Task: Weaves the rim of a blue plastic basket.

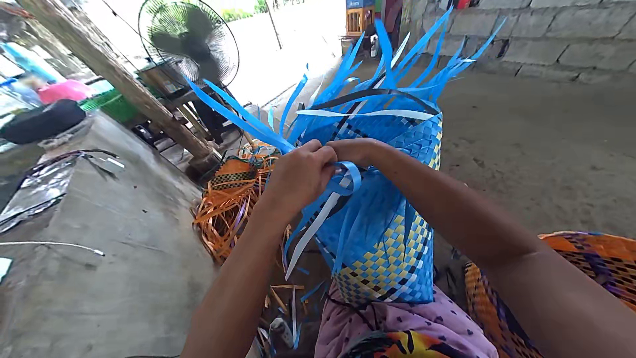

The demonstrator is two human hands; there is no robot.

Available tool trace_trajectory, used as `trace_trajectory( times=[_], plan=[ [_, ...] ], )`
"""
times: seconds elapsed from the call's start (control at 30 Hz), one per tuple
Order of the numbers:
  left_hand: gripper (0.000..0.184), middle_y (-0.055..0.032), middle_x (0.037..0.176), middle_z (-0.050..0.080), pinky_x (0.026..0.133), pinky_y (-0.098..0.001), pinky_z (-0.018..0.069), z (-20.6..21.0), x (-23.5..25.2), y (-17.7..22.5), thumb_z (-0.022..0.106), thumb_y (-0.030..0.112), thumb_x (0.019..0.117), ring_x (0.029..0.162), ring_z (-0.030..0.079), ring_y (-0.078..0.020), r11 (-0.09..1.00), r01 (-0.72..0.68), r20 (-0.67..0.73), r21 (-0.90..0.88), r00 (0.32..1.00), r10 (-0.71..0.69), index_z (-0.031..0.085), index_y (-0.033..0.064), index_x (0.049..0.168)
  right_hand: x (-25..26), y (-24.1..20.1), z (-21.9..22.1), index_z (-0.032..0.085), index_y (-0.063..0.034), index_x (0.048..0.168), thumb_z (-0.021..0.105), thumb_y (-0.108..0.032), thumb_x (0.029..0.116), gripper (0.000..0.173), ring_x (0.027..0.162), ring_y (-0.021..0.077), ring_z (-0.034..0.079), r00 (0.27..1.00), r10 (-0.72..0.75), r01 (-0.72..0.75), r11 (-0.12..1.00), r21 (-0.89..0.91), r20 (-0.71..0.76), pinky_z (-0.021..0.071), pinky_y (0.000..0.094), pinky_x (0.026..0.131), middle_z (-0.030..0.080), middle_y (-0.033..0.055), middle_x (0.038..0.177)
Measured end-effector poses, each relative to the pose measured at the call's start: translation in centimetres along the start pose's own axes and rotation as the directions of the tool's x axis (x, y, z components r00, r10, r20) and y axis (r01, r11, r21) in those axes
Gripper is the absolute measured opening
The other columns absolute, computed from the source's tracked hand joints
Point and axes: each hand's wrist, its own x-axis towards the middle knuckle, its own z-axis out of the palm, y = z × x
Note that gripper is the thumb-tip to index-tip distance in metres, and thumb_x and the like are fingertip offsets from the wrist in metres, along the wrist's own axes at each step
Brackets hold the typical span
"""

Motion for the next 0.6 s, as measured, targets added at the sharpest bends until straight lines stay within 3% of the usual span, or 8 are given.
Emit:
trace_trajectory(
  times=[0.1, 0.17, 0.23, 0.3, 0.4, 0.5, 0.6],
  plan=[
    [0.006, -0.0124, 0.092, 0.065, 0.069, -0.0491, 0.0561, 0.8, 0.0, -0.3, 0.071, 0.011, 0.0942, 0.083, 0.067, -0.0305, 1.0, 0.003, -0.035, -0.003, 0.999, -0.003, 0.073, 0.0049, 0.094, 0.0, 0.2, 0.2, 0.066, -0.0044, 0.096, 0.051, -0.003, 0.1035, 0.016, 0.077, -0.0022, 0.055, 1.0, -0.004, 0.004, 1.0, 0.025, 0.01, 0.0478, 0.0181, 0.073, 0.06, -0.0033, 0.084],
    [0.004, -0.0125, 0.093, 0.065, 0.073, -0.0489, 0.0564, 1.3, -0.6, -0.4, 0.072, 0.008, 0.0925, 0.086, 0.067, -0.0306, 1.0, 0.0, -0.03, 0.007, 1.0, 0.0, 0.073, 0.0047, 0.093, 0.4, 0.4, 0.0, 0.067, -0.003, 0.094, 0.05, -0.012, 0.1064, 0.023, 0.075, 0.0049, 0.056, 0.992, 0.129, -0.128, 0.991, -0.042, 0.013, 0.0473, 0.027, 0.071, 0.061, 0.0011, 0.083],
    [0.008, -0.0132, 0.094, 0.066, 0.074, -0.0499, 0.0567, 1.4, -1.7, -0.4, 0.071, 0.008, 0.0929, 0.087, 0.067, -0.0313, 0.999, 0.037, -0.051, 0.021, 0.998, -0.036, 0.074, 0.0046, 0.099, 0.5, 0.3, -0.3, 0.067, 0.0004, 0.098, 0.04, -0.027, 0.1117, 0.041, 0.077, 0.0115, 0.055, 0.972, 0.233, -0.23, 0.969, -0.086, 0.023, 0.0459, 0.0344, 0.073, 0.06, 0.0065, 0.086],
    [0.016, -0.0139, 0.09, 0.07, 0.072, -0.0541, 0.0566, 1.4, -2.9, 0.1, 0.072, 0.018, 0.0948, 0.083, 0.07, -0.033, 0.982, 0.187, -0.028, 0.038, 0.982, -0.186, 0.072, 0.0032, 0.101, 0.2, 0.3, -0.5, 0.065, 0.0026, 0.099, 0.033, -0.037, 0.1125, 0.052, 0.077, 0.0118, 0.055, 0.966, 0.258, -0.253, 0.962, -0.108, 0.034, 0.0472, 0.0341, 0.074, 0.059, 0.0082, 0.087],
    [0.042, -0.0135, 0.068, 0.063, 0.061, -0.0549, 0.0504, 2.2, -3.7, 1.1, 0.07, 0.042, 0.0961, 0.067, 0.066, -0.0341, 0.915, 0.395, 0.059, 0.077, 0.915, -0.4, 0.067, 0.0018, 0.084, 0.2, 0.0, -0.1, 0.064, 0.0044, 0.1, 0.031, -0.037, 0.1127, 0.054, 0.078, 0.0131, 0.056, 0.964, 0.261, -0.255, 0.961, -0.109, 0.045, 0.0473, 0.0346, 0.075, 0.06, 0.0105, 0.088],
    [0.043, -0.0071, 0.057, 0.05, 0.053, -0.0449, 0.0428, 4.5, -5.0, 0.1, 0.062, 0.033, 0.1011, 0.055, 0.055, -0.0248, 0.936, 0.335, -0.043, -0.108, 0.939, -0.341, 0.059, 0.0039, 0.07, 0.4, 0.4, 0.2, 0.065, 0.0029, 0.093, 0.032, -0.034, 0.113, 0.054, 0.073, 0.0116, 0.056, 0.986, 0.168, -0.162, 0.972, -0.172, 0.02, 0.0471, 0.0327, 0.071, 0.06, 0.0081, 0.081],
    [0.042, 0.0005, 0.059, 0.046, 0.054, -0.0306, 0.0409, 6.8, -8.5, -1.4, 0.053, 0.032, 0.1034, 0.055, 0.048, -0.0105, 0.887, 0.29, -0.078, -0.36, 0.938, -0.339, 0.057, 0.0063, 0.071, -0.5, 0.5, -0.2, 0.066, 0.0064, 0.108, 0.032, -0.037, 0.1125, 0.055, 0.089, 0.0207, 0.06, 0.972, 0.231, -0.234, 0.969, -0.085, -0.036, 0.0485, 0.0427, 0.085, 0.064, 0.0166, 0.098]
  ],
)
